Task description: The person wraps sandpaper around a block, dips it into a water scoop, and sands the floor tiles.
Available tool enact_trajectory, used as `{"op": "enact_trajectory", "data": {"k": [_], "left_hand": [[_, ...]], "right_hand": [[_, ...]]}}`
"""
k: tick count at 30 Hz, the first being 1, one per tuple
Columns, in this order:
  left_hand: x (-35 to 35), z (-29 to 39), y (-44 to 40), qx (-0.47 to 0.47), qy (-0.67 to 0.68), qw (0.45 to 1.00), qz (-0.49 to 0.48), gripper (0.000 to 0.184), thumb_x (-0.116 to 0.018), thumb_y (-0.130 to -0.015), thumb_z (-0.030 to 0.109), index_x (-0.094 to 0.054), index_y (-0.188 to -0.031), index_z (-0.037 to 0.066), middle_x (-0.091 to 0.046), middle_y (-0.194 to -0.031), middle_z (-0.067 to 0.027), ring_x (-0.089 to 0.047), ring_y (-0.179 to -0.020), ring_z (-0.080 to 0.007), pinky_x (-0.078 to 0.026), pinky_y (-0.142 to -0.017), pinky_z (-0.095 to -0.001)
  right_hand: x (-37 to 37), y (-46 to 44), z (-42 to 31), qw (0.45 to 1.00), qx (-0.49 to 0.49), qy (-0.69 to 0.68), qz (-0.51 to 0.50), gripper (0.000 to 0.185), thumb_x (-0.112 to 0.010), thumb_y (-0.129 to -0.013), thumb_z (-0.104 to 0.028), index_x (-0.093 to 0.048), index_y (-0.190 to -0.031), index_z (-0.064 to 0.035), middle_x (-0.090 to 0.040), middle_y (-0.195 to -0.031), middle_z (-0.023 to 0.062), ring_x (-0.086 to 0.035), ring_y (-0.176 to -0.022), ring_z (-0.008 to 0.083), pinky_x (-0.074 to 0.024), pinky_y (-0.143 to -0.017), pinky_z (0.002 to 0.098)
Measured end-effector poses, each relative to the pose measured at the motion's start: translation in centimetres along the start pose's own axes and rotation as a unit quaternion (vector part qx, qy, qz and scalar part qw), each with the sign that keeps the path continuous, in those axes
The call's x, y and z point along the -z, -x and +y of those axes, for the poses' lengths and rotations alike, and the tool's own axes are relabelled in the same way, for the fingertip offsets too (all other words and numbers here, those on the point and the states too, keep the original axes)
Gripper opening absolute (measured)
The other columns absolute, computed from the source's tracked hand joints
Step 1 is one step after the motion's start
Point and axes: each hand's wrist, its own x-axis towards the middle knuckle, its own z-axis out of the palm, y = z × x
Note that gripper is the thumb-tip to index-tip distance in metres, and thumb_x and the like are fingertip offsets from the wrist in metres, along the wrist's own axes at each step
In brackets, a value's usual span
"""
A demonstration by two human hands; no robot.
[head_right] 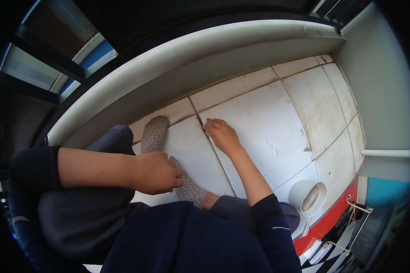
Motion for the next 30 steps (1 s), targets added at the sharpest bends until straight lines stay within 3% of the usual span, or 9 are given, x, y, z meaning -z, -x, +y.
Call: {"op": "enact_trajectory", "data": {"k": [6,8,11,15,20,26,28,30], "left_hand": [[0.2,-0.2,0.0,0.005,0.006,1.0,0.001,0.016,-0.053,-0.084,0.014,-0.064,-0.093,0.008,-0.063,-0.092,-0.0084,-0.064,-0.091,-0.0259,-0.049,-0.079,-0.0392],[0.1,-0.1,-0.2,0.005,0.007,1.0,-0.004,0.015,-0.054,-0.083,0.014,-0.064,-0.092,0.007,-0.063,-0.092,-0.0085,-0.064,-0.091,-0.026,-0.049,-0.08,-0.0394],[0.3,0.0,-0.5,0.0,0.002,1.0,-0.023,0.015,-0.055,-0.083,0.013,-0.065,-0.092,0.007,-0.064,-0.093,-0.0086,-0.064,-0.091,-0.0263,-0.05,-0.079,-0.0393],[0.4,0.0,-0.7,-0.005,0.006,1.0,-0.012,0.014,-0.056,-0.083,0.013,-0.065,-0.092,0.007,-0.064,-0.092,-0.009,-0.065,-0.091,-0.0267,-0.051,-0.078,-0.0387],[0.2,-0.1,-0.4,0.0,0.007,1.0,-0.013,0.014,-0.056,-0.082,0.013,-0.065,-0.092,0.007,-0.064,-0.092,-0.0093,-0.065,-0.09,-0.0269,-0.051,-0.077,-0.0389],[-0.1,-0.1,-0.4,0.0,0.002,1.0,-0.012,0.014,-0.055,-0.082,0.013,-0.065,-0.091,0.007,-0.064,-0.092,-0.009,-0.065,-0.091,-0.0267,-0.051,-0.078,-0.0388],[-0.1,-0.2,-0.4,-0.004,-0.012,1.0,-0.011,0.019,-0.055,-0.086,0.024,-0.061,-0.092,0.008,-0.06,-0.088,-0.0067,-0.062,-0.088,-0.0243,-0.049,-0.075,-0.0393],[-0.2,-0.3,-0.2,-0.002,-0.013,1.0,-0.009,0.019,-0.055,-0.086,0.025,-0.061,-0.092,0.008,-0.06,-0.088,-0.0065,-0.062,-0.088,-0.0238,-0.049,-0.075,-0.039]], "right_hand": [[-0.6,-0.5,-0.1,0.997,-0.026,-0.064,0.018,0.026,-0.069,-0.078,-0.016,-0.068,-0.104,-0.0097,-0.059,-0.124,0.0071,-0.053,-0.115,0.0261,-0.0484,-0.091,0.0357],[0.2,-0.4,-1.1,0.973,-0.135,-0.185,-0.003,0.029,-0.071,-0.075,-0.014,-0.067,-0.103,-0.0084,-0.057,-0.123,0.0097,-0.054,-0.114,0.0273,-0.048,-0.091,0.0371],[0.5,-0.6,-1.6,0.97,-0.142,-0.183,0.072,0.034,-0.074,-0.073,-0.015,-0.067,-0.106,-0.0084,-0.056,-0.121,0.0117,-0.052,-0.115,0.0308,-0.0466,-0.093,0.038],[0.1,-0.3,-1.3,0.977,-0.15,-0.138,0.062,0.036,-0.077,-0.07,-0.016,-0.068,-0.105,-0.0104,-0.057,-0.114,0.0118,-0.053,-0.11,0.0319,-0.0473,-0.089,0.039],[-0.1,-1.4,-1.4,0.979,-0.17,-0.102,0.045,0.034,-0.077,-0.067,-0.016,-0.07,-0.101,-0.0133,-0.057,-0.101,0.0092,-0.053,-0.092,0.0295,-0.0474,-0.081,0.0387],[-0.8,-6.4,-1.8,0.984,-0.148,-0.078,0.066,0.034,-0.076,-0.067,-0.012,-0.07,-0.101,-0.013,-0.057,-0.103,0.0092,-0.052,-0.093,0.0304,-0.0474,-0.082,0.0382],[-0.7,-5.8,-1.9,0.986,-0.14,-0.065,0.067,0.033,-0.075,-0.068,-0.012,-0.07,-0.101,-0.0127,-0.057,-0.103,0.0095,-0.052,-0.093,0.0307,-0.0475,-0.082,0.0385],[-0.7,-4.7,-2.2,0.988,-0.128,-0.053,0.062,0.033,-0.074,-0.069,-0.011,-0.07,-0.101,-0.0124,-0.057,-0.103,0.0098,-0.051,-0.093,0.031,-0.0477,-0.082,0.0388]]}}
